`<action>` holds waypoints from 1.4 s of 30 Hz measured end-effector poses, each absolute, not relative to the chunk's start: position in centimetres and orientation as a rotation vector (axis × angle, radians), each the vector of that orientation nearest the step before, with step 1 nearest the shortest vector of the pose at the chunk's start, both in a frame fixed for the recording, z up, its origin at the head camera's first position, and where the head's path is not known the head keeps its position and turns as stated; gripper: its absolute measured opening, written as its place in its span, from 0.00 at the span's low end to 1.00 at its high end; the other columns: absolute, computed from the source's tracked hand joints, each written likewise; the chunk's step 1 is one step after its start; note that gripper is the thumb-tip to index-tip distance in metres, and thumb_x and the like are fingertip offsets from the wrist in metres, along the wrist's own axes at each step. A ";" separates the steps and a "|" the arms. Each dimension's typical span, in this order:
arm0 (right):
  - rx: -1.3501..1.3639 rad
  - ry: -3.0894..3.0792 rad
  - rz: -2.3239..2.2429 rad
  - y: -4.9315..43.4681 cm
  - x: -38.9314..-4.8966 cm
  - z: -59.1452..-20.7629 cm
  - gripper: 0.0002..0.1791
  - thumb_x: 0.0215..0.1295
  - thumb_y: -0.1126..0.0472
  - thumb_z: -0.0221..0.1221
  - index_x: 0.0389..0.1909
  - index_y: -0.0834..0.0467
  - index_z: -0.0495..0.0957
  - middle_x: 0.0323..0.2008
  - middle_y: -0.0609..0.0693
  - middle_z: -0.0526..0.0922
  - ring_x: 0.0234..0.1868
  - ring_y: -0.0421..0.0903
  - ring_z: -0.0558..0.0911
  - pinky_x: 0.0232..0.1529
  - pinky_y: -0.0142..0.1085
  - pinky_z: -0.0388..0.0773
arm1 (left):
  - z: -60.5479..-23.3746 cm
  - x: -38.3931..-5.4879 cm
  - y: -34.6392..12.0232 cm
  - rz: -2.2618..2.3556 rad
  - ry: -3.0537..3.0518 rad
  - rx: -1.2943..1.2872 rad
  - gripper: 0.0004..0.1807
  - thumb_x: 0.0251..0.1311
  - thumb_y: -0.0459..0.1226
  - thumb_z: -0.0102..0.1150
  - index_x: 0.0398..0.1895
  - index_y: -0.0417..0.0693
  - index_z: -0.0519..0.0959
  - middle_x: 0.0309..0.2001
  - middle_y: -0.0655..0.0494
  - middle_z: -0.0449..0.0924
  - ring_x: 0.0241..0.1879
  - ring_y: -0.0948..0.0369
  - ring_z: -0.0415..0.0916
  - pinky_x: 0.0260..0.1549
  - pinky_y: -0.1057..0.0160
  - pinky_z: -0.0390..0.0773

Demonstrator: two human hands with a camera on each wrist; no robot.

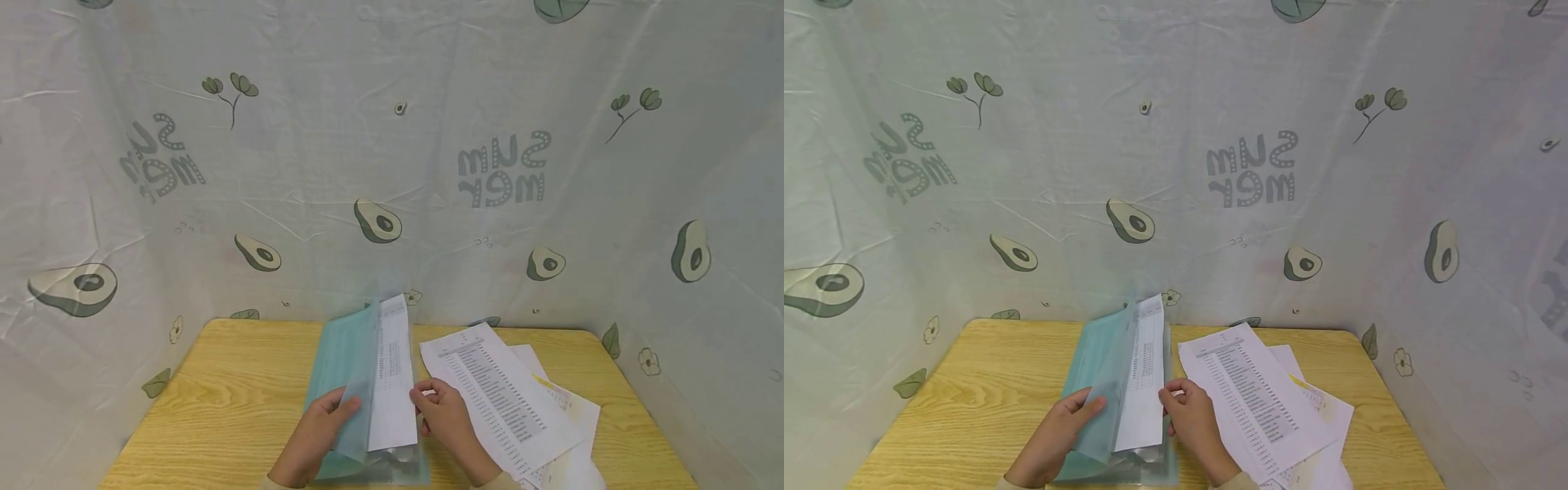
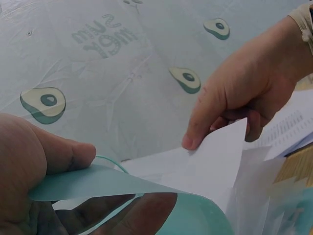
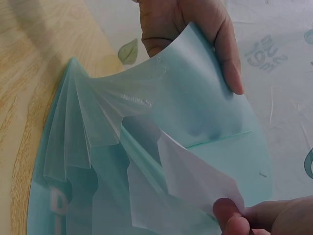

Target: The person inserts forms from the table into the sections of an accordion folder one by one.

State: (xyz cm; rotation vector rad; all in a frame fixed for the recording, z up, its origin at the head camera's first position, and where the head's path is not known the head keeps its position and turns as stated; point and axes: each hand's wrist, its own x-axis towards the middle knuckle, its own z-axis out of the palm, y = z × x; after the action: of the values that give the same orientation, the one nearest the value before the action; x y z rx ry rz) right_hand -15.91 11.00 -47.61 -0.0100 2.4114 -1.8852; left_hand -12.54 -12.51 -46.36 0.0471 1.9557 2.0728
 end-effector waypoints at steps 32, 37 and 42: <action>-0.015 2.459 -1.681 15.1 -15.7 -48.9 0.15 0.73 0.56 0.61 0.34 0.66 0.83 0.20 0.49 0.83 0.16 0.39 0.69 0.18 0.29 0.66 | -46.5 -12.4 -12.8 2.060 1.989 -0.007 0.33 0.76 0.50 0.55 0.72 0.35 0.70 0.59 0.41 0.81 0.50 0.52 0.83 0.43 0.50 0.85; 0.175 2.645 -1.480 20.2 -16.0 -49.2 0.11 0.72 0.59 0.59 0.39 0.63 0.83 0.26 0.49 0.84 0.25 0.43 0.77 0.25 0.32 0.72 | -46.2 -12.2 -13.5 2.067 1.990 -0.026 0.34 0.76 0.52 0.55 0.72 0.37 0.71 0.59 0.44 0.81 0.52 0.54 0.82 0.46 0.51 0.84; 0.228 2.782 -1.227 26.9 -16.4 -49.4 0.13 0.73 0.57 0.59 0.45 0.65 0.82 0.34 0.49 0.84 0.35 0.46 0.79 0.34 0.37 0.75 | -46.2 -12.1 -14.2 2.081 1.973 -0.015 0.33 0.75 0.53 0.55 0.72 0.39 0.72 0.58 0.46 0.81 0.51 0.55 0.83 0.46 0.53 0.84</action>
State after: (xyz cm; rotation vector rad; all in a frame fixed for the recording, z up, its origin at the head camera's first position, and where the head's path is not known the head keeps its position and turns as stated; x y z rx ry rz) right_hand -16.43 26.89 -49.42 0.2276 2.7824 -1.2265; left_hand -12.14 -14.20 -46.22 -0.0146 1.9730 2.0805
